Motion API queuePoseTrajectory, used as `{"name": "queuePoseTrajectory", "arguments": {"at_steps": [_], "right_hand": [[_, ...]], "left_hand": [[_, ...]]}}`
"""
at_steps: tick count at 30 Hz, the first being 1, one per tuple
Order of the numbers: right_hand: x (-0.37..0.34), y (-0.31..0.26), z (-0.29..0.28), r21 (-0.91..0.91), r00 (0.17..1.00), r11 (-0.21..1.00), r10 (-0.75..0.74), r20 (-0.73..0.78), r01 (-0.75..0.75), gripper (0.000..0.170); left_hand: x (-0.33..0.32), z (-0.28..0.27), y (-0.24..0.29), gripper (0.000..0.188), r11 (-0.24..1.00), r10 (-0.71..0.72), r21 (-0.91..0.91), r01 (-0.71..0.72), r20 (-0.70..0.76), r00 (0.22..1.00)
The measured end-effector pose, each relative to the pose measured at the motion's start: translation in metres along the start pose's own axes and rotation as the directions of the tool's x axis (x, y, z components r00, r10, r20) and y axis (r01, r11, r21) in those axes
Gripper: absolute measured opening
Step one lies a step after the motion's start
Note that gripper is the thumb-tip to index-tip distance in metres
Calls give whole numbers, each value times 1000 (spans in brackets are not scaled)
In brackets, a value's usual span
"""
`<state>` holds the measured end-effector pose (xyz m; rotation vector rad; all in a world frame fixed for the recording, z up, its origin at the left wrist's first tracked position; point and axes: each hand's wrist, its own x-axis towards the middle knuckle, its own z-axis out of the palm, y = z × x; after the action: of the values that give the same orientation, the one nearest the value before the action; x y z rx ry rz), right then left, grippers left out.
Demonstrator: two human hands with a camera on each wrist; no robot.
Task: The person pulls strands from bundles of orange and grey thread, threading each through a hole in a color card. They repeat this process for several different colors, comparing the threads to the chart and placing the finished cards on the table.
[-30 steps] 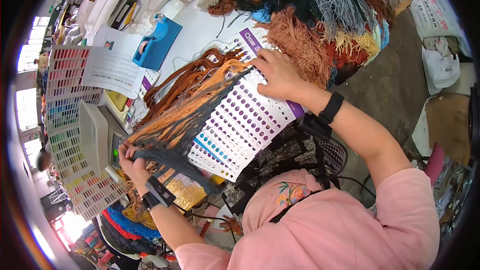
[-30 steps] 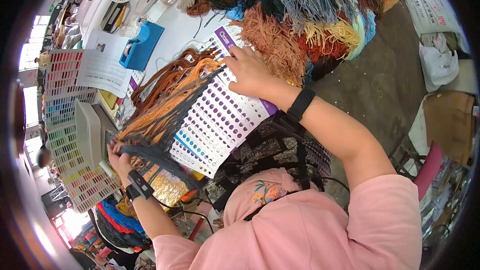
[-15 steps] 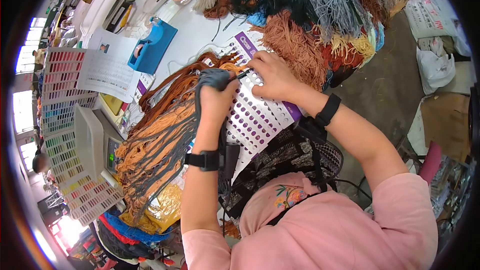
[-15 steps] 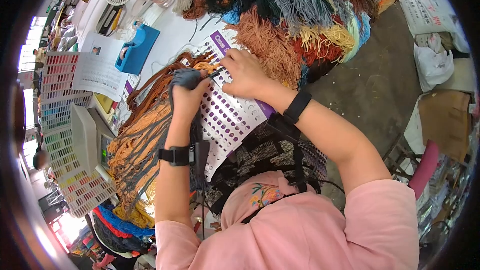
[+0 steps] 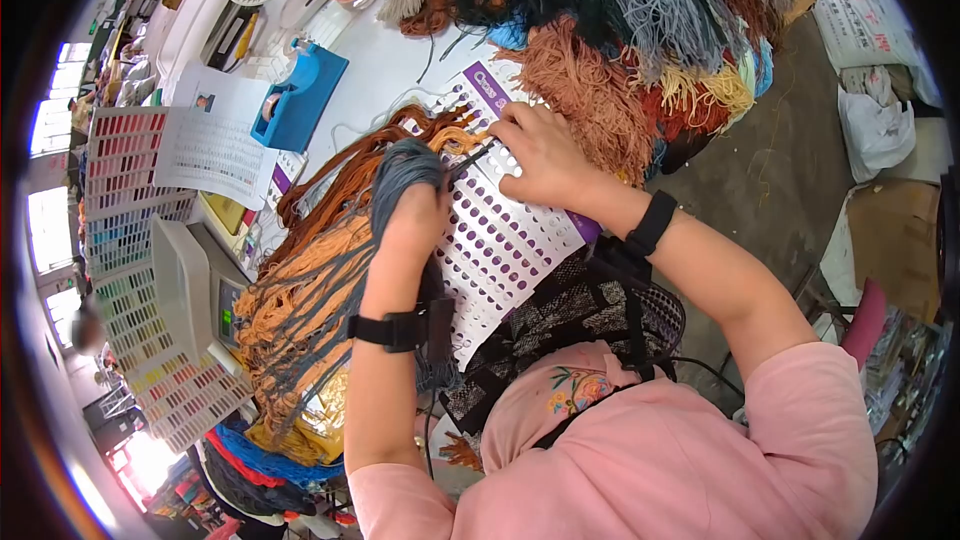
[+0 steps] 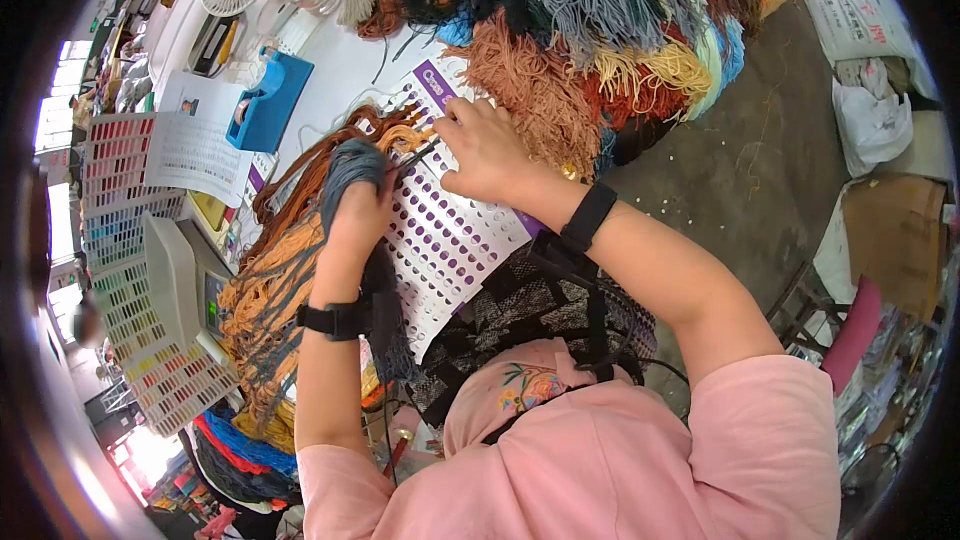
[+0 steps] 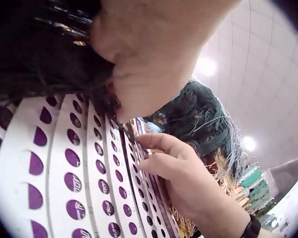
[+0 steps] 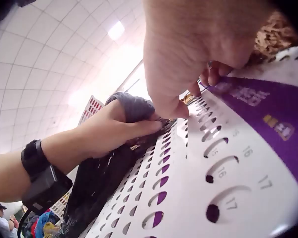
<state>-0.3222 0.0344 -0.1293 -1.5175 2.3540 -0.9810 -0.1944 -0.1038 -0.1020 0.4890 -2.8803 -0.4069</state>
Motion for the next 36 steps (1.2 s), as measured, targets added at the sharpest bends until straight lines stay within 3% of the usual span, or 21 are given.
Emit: {"name": "queuePoseTrajectory", "arguments": {"at_steps": [5,6,9,13,15,16,17,18,19,21,23,25,26,27,28,29,31,33,34,36], "right_hand": [[-2,-1,1,1,1000,1000,9,6,-9,51],[-3,-1,1,3,1000,1000,2,-14,-2,52],[-6,1,5,-1,998,1000,-12,-69,12,52],[-7,1,7,0,996,1000,-7,-88,7,51],[-7,0,6,4,996,1000,-4,-86,4,49],[-7,0,6,2,996,1000,-7,-90,7,49],[-7,0,6,1,995,1000,-12,-95,13,48],[-7,0,6,-8,995,1000,-18,-101,18,48],[-7,0,6,-17,994,1000,-26,-107,25,49],[-7,1,8,-35,992,999,-41,-121,37,48],[-6,3,12,-51,989,997,-57,-139,51,46],[-7,3,14,-68,979,994,-96,-179,85,43],[-7,5,16,-67,977,992,-115,-179,105,43],[-7,6,16,-69,974,990,-136,-182,125,43],[-6,9,14,-66,974,988,-148,-169,139,41],[-6,10,12,-66,975,986,-161,-155,153,39],[-3,-6,10,-43,969,976,-219,-112,215,35],[-4,-37,-3,-3,953,954,-299,-52,299,29],[-8,-71,-11,131,897,888,-440,-36,441,24],[-27,-151,-17,492,827,757,-549,123,429,20]], "left_hand": [[-18,-21,-23,12,993,22,116,-27,46,999],[-22,-23,-29,13,990,-36,140,20,117,992],[-28,-33,-42,14,978,-61,204,33,130,990],[-37,-42,-62,12,955,-88,287,76,31,996],[-45,-58,-70,16,934,-310,207,293,54,949],[-55,-66,-87,15,918,-396,-5,396,34,918],[-63,-80,-92,15,853,-481,-218,475,30,876],[-78,-100,-93,17,611,-663,-494,619,107,741],[-95,-124,-85,20,277,-777,-699,659,241,582],[-166,-165,-109,24,21,-793,-876,482,279,542],[-258,-204,-121,26,-142,-852,-939,312,277,445],[-353,-238,-127,20,-147,-885,-913,382,293,361],[-375,-245,-111,18,-106,-934,-725,681,308,183],[-395,-251,-95,15,-116,-965,-440,890,263,4],[-396,-245,-74,14,-18,-989,-118,993,151,0],[-440,-233,-80,16,341,-932,13,940,137,336],[-354,-246,-3,18,415,-825,243,877,507,250],[-322,-240,35,19,697,-627,87,712,556,546],[-307,-239,51,18,756,-534,29,654,606,590],[-282,-238,72,17,823,-332,-138,551,671,663]]}}
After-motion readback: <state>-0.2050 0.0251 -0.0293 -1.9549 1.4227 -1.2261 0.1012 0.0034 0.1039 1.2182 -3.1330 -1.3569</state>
